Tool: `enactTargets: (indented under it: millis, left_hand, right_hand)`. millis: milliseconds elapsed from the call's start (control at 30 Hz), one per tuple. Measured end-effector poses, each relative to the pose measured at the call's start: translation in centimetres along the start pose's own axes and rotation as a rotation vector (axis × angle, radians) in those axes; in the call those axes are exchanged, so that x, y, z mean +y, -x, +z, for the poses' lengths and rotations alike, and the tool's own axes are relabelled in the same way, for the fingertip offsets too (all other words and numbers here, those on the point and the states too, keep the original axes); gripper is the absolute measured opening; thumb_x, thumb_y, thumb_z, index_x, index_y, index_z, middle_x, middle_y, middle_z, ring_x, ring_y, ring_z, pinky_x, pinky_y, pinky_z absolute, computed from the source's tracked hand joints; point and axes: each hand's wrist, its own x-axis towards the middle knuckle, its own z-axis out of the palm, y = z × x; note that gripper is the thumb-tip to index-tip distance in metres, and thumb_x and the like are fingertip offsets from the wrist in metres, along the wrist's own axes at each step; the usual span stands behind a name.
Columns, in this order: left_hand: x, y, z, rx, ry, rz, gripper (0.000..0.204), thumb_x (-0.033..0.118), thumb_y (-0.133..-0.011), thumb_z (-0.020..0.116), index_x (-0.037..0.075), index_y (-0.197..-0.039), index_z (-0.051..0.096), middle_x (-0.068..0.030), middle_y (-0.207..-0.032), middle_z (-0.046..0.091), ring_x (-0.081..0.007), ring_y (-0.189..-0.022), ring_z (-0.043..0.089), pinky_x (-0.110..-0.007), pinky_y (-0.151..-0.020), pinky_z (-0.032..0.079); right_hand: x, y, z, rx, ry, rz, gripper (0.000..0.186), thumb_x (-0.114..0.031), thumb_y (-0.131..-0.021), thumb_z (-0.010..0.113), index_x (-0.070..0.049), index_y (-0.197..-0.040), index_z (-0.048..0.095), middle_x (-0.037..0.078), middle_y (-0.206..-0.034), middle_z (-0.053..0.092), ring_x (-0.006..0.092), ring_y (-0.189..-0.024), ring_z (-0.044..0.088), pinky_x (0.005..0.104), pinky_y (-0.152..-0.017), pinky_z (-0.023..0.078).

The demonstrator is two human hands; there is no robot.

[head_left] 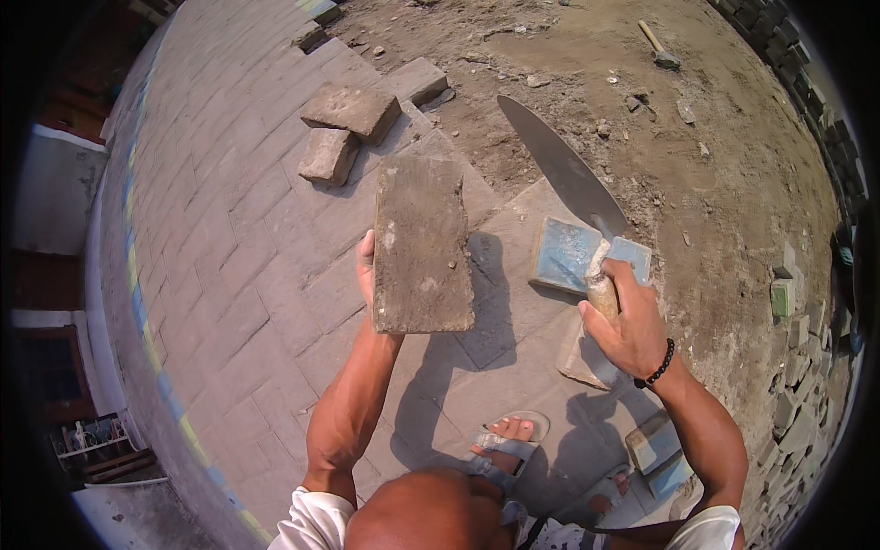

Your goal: The person applies mortar to bricks using a trowel and places them onto a prepared surface. The person repeatedly picks up bricks, applies mortar to their edges, and sets them in place to form a patterned brickwork.

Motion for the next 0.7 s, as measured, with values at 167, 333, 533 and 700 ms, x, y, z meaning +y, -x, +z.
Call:
enactTargets:
  millis: [167, 333, 533, 700]
  left_hand:
    - [-2.3, -1.5, 2.6, -0.004, -0.054, 0.005, 0.054, 0.047, -0.093, 0.055, 0.007, -0.128, 0.061, -0.0156, -0.125, 0.065, -0.0338, -0.109, 0.065, -0.051, -0.093, 0.053]
    - [-3.3, -1.2, 5.2, 0.008, -0.083, -0.03, 0.056, 0.048, -0.093, 0.054, 0.007, -0.132, 0.059, -0.015, -0.127, 0.064, -0.0323, -0.11, 0.065, -0.051, -0.096, 0.052]
    - [-5.3, -1.4, 8.0, -0.108, -0.148, -0.167, 0.061, 0.043, -0.089, 0.058, 0.005, -0.137, 0.052, -0.0167, -0.125, 0.064, -0.0312, -0.109, 0.066, -0.049, -0.095, 0.054]
    - [-8.4, 1.5, 14.4, -0.2, -0.704, -0.29, 0.084, 0.038, -0.073, 0.068, 0.002, -0.144, 0.04, -0.0199, -0.125, 0.059, -0.0296, -0.108, 0.064, -0.044, -0.092, 0.054]
  right_hand:
    - [0.5, 3.5, 1.1, -0.244, 0.219, -0.336, 0.043, -0.017, -0.081, 0.067, 0.0, -0.117, 0.051, 0.018, -0.086, 0.06, 0.036, -0.069, 0.065, 0.0448, -0.061, 0.053]
    - [2.8, 1.0, 1.6, -0.342, 0.42, -0.161, 0.035, -0.021, -0.081, 0.065, 0.0, -0.106, 0.051, 0.021, -0.081, 0.06, 0.0414, -0.069, 0.065, 0.0505, -0.064, 0.053]
    - [11.0, -4.1, -8.6, -0.043, 0.631, 0.308, 0.031, -0.014, -0.082, 0.058, 0.005, -0.104, 0.046, 0.031, -0.079, 0.062, 0.0498, -0.081, 0.062, 0.0563, -0.075, 0.048]
    - [7.2, 4.2, -16.0, -0.084, 0.733, 0.445, 0.033, -0.013, -0.082, 0.058, 0.003, -0.108, 0.046, 0.028, -0.076, 0.062, 0.0476, -0.08, 0.062, 0.0552, -0.074, 0.047]
